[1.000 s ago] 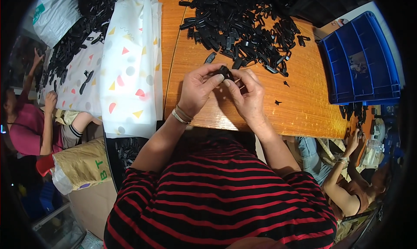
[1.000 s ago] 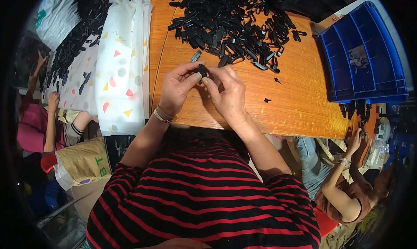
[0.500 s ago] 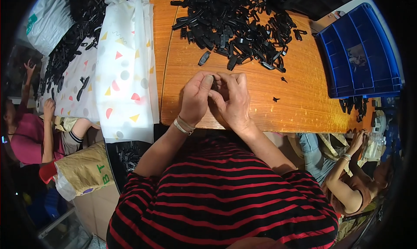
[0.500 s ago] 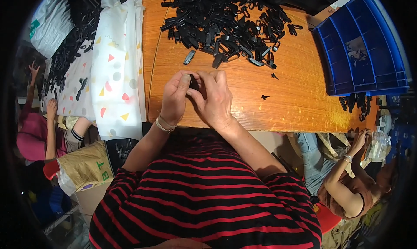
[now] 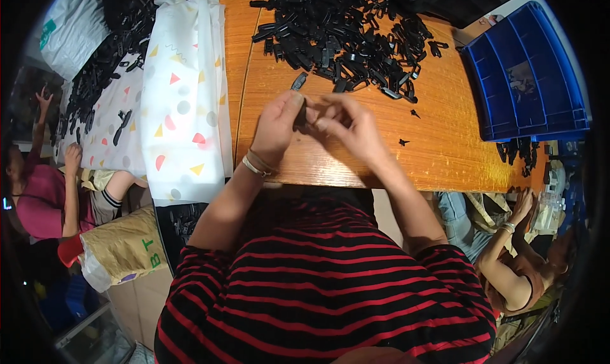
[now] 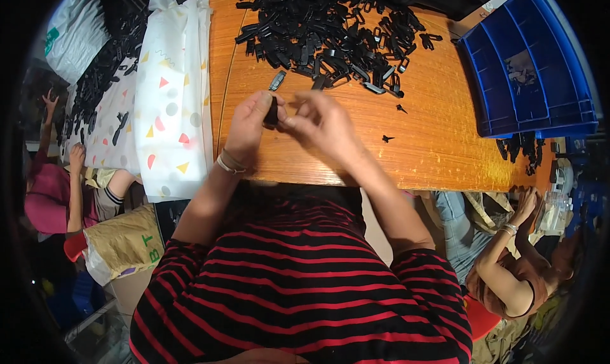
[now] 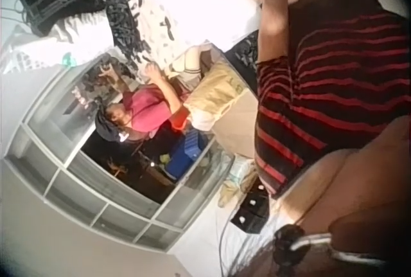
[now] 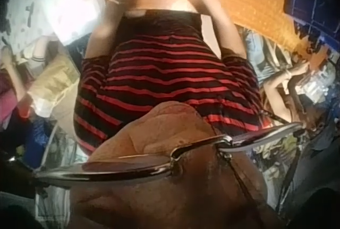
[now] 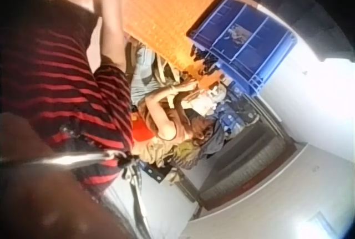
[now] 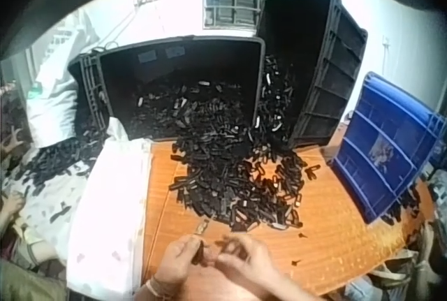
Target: Assembling small black plastic components at a workbench.
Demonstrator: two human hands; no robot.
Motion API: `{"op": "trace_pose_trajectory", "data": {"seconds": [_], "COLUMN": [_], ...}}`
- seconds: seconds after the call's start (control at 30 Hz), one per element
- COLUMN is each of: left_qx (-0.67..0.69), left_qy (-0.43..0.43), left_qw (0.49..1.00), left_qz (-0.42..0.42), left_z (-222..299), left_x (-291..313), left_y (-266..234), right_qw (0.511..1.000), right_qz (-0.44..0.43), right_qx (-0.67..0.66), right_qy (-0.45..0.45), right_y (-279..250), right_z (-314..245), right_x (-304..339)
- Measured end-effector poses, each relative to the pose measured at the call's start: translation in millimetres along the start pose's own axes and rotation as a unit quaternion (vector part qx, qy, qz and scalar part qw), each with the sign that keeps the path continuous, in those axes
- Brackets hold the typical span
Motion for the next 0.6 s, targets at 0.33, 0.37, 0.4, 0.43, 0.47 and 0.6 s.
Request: {"op": "trace_pose_trajectory", "data": {"seconds": [0.33, 0.37, 0.4, 0.43, 0.47, 0.6], "left_qx": [-0.28, -0.281, -0.31, -0.339, -0.34, -0.357], "left_qy": [0.295, 0.293, 0.306, 0.318, 0.318, 0.347], "left_qw": [0.912, 0.913, 0.9, 0.885, 0.885, 0.867], "left_qz": [0.043, 0.044, 0.004, -0.034, -0.033, -0.036], "left_z": [31.8, 32.7, 35.4, 38.4, 40.8, 48.3], "left_x": [3.2, 4.4, 6.0, 7.0, 7.6, 9.7], "left_y": [22.7, 21.5, 23.0, 25.8, 26.5, 32.0], "right_qw": [0.985, 0.983, 0.979, 0.979, 0.972, 0.954], "right_qz": [0.042, 0.045, 0.047, 0.046, 0.072, 0.088], "right_qx": [-0.053, -0.1, -0.147, -0.147, -0.138, -0.174], "right_qy": [-0.156, -0.146, -0.135, -0.135, -0.176, -0.228], "right_y": [18.2, 21.5, 23.3, 23.8, 22.3, 20.6], "right_z": [-13.3, -11.4, -9.6, -9.1, -10.9, -18.8], "right_x": [2.5, 5.1, 6.3, 4.7, 3.4, 6.3]}}
Point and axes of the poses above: each hand's wrist, its own x-axis away from the middle knuckle, its own y-axis out of the palm, z = x × y, the point moved 3 cm from there along -x, towards the middle knuckle, and after that the axes turned 8 degrees about y, right-handed, at the moved point
